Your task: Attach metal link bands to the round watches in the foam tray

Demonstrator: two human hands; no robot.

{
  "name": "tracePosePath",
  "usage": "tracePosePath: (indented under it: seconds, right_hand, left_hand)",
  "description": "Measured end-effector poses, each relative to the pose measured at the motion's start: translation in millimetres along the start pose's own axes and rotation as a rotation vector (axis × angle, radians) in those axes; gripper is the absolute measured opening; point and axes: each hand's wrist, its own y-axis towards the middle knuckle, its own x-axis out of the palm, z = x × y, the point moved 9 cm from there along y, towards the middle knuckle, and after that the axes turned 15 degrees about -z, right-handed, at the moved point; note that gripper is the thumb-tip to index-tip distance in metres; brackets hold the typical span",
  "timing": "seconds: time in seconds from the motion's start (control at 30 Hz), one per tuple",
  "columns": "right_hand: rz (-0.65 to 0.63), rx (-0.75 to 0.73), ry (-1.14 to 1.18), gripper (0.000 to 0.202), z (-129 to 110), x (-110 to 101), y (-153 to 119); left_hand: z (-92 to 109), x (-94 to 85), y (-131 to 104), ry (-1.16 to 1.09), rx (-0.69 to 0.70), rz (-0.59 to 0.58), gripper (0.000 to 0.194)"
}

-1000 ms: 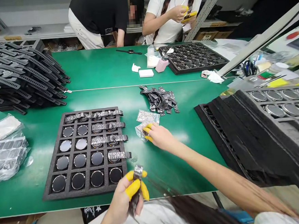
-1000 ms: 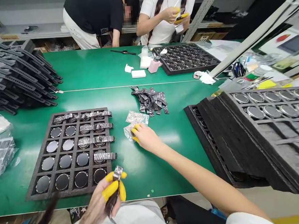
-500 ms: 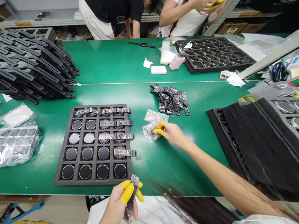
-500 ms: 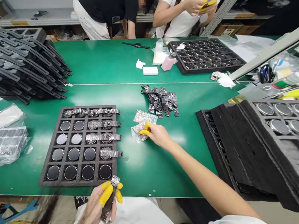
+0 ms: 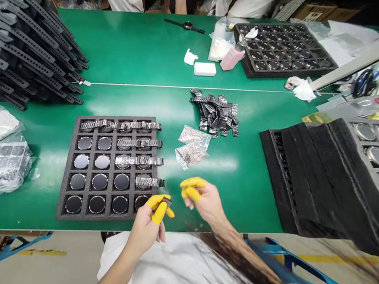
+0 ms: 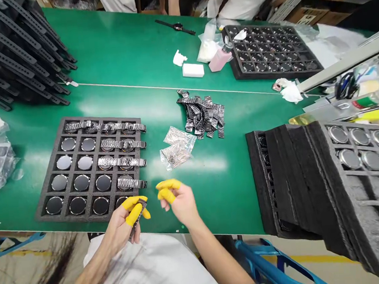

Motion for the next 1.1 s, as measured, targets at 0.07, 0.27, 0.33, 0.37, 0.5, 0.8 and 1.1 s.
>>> tracePosePath:
  seconds: [0.07,0.27,0.33,0.37,0.5,0.8,1.1]
  right_hand:
    - [-0.109,0.064,0.065,0.036,13.0,32.3,-10.6]
    - [-0.322,0.191,0.349,0.041,37.5,76.7,-17.1]
    - [-0.379,0.217,0.411,0.042,41.6,80.8,-13.6]
    - [-0.392,0.222,0.427,0.043,42.5,80.7,-11.4]
    - [-0.384,0.252,0.435,0.048,43.6,77.2,-4.3]
    - [-0.190,0.160,0.214,0.053,53.5,66.2,-5.5]
    - [-0.605,-0.489,-0.183,0.025,-37.2,81.5,-25.5]
  left_hand:
    - [-1.7,-7.7,-6.1,0.089,-0.010,0.059,0.061]
    - [9.0,-19.0,-21.0,0.231,-0.028,0.070,0.068]
    - [14.8,-20.4,-22.9,0.243,-0.024,0.066,0.068]
    - [16.9,-21.0,-23.3,0.247,-0.021,0.067,0.067]
    - [20.8,-21.9,-23.6,0.256,0.001,0.065,0.060]
    - [-4.2,-2.2,-15.3,-0.214,-0.010,-0.124,0.061]
    - [37.0,3.8,-27.4,0.309,0.182,-0.354,0.056]
